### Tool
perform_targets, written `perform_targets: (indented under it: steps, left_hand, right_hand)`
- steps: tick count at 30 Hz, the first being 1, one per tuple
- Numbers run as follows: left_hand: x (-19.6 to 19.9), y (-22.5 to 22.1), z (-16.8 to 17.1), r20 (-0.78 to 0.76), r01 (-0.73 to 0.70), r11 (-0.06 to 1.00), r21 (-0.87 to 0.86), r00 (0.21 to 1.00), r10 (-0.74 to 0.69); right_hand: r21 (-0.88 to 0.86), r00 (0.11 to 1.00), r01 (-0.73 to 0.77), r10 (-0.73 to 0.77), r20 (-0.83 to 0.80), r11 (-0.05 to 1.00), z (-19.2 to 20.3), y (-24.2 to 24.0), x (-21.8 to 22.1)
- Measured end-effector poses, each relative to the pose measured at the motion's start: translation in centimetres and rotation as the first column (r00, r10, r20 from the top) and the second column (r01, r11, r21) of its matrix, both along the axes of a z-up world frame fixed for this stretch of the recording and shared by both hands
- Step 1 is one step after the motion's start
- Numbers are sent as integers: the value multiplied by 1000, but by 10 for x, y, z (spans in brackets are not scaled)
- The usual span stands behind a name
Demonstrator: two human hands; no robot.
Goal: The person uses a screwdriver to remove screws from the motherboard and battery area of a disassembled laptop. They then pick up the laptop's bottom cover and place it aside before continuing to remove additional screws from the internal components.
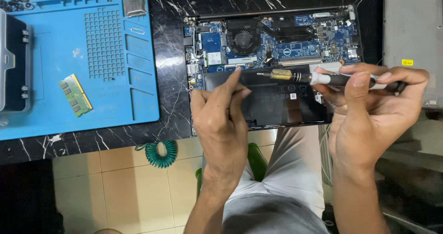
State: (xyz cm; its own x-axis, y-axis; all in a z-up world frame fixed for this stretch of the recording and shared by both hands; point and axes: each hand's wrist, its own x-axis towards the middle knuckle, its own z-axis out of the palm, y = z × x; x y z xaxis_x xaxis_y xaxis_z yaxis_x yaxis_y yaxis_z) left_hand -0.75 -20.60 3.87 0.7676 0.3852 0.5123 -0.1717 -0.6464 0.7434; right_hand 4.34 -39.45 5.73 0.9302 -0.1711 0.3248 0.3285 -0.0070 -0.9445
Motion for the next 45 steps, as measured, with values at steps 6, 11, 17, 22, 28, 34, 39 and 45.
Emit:
perform_targets:
  steps: [6, 11, 17, 22, 28, 34, 39, 45]
  left_hand:
    - [-1, 6, 3, -23, 10, 988, -151, 1000, -14]
    - [-8, 6, 29, -64, 37, 853, -521, 994, -83]
    - [-4, 5, 27, 75, 131, 347, -929, 982, -171]
    - [-4, 4, 20, 266, 270, -12, -963, 939, -218]
    - [-7, 1, 25, 343, 316, -160, -935, 920, -190]
    - [-11, -3, 30, 304, 293, -86, -952, 931, -203]
    - [-13, -5, 29, 277, 283, 5, -959, 941, -197]
    - [-13, -6, 32, 259, 272, 58, -960, 950, -174]
  right_hand:
    - [11, 1000, 0, 0, -29, 1000, 6, 5, -3]
    - [14, 1000, -4, 5, -20, 1000, 7, 4, -5]
    - [-32, 997, -62, 63, 40, 998, 16, 7, -13]
    - [-20, 997, -59, 60, 53, 998, 21, 9, -23]
    - [-50, 993, -72, 76, 85, 996, 22, 8, -27]
    - [-53, 993, -35, 40, 107, 998, 24, 12, -28]
    - [-73, 993, -47, 54, 105, 996, 25, 12, -29]
    - [-178, 977, -30, 66, 201, 984, 23, 12, -25]
